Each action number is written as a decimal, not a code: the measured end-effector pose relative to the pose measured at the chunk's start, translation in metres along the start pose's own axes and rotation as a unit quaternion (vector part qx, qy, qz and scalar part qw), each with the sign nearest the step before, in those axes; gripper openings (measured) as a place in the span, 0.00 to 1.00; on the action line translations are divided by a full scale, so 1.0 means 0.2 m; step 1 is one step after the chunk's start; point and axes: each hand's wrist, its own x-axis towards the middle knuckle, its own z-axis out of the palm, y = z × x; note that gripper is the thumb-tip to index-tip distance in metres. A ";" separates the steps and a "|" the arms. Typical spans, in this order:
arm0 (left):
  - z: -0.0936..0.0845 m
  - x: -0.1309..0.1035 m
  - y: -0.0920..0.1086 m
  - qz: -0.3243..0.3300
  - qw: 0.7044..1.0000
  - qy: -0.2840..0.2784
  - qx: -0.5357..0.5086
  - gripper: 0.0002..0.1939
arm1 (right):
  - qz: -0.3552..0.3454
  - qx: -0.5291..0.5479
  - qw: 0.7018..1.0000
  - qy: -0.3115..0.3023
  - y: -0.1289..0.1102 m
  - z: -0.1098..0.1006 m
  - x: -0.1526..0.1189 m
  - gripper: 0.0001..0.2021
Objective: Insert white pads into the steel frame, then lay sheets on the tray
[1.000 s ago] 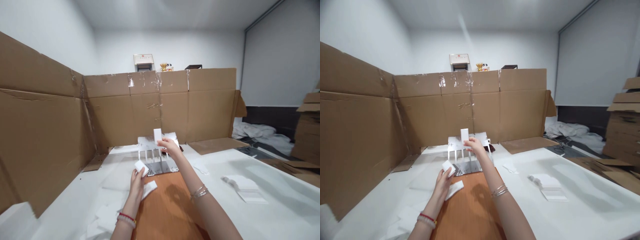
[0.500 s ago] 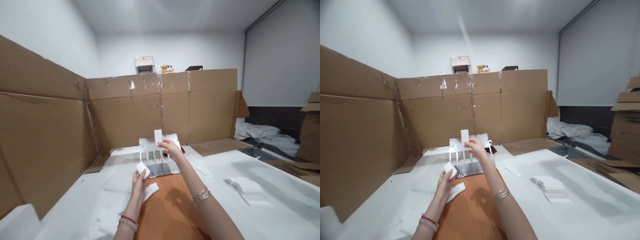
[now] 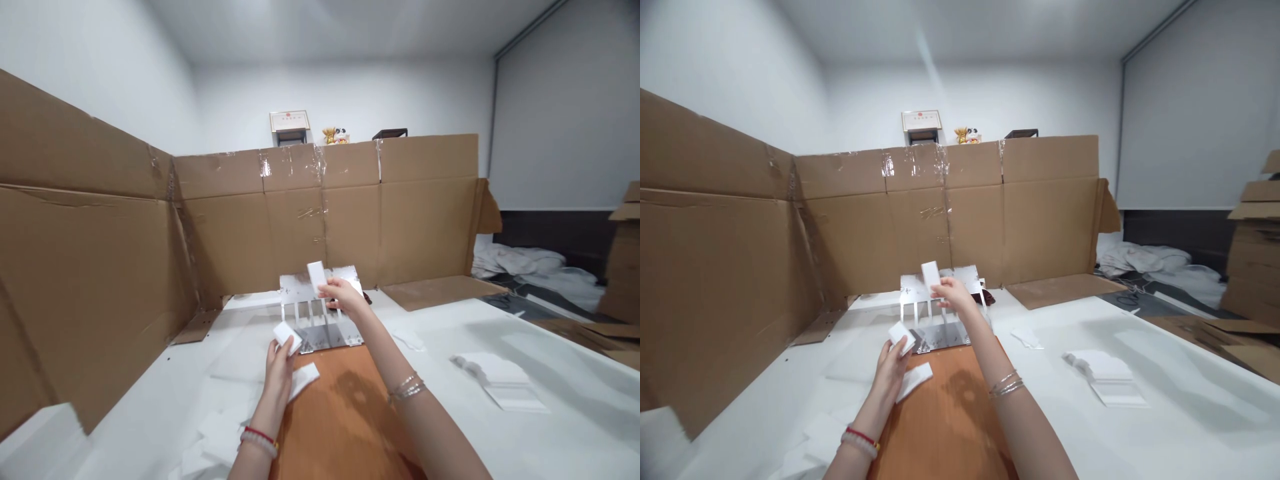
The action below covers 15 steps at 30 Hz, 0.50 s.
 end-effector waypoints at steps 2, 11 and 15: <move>0.00 0.00 0.01 0.007 1.000 0.009 -0.008 0.02 | 0.037 -0.070 0.997 -0.023 0.04 -0.01 0.02 0.06; -0.02 0.04 0.05 0.010 0.997 0.058 -0.043 0.08 | 0.178 -0.326 0.887 -0.274 0.27 0.10 0.05 0.07; -0.03 0.05 0.05 -0.002 0.997 0.058 -0.051 0.10 | 0.166 -0.376 0.843 -0.346 0.31 0.17 0.04 0.06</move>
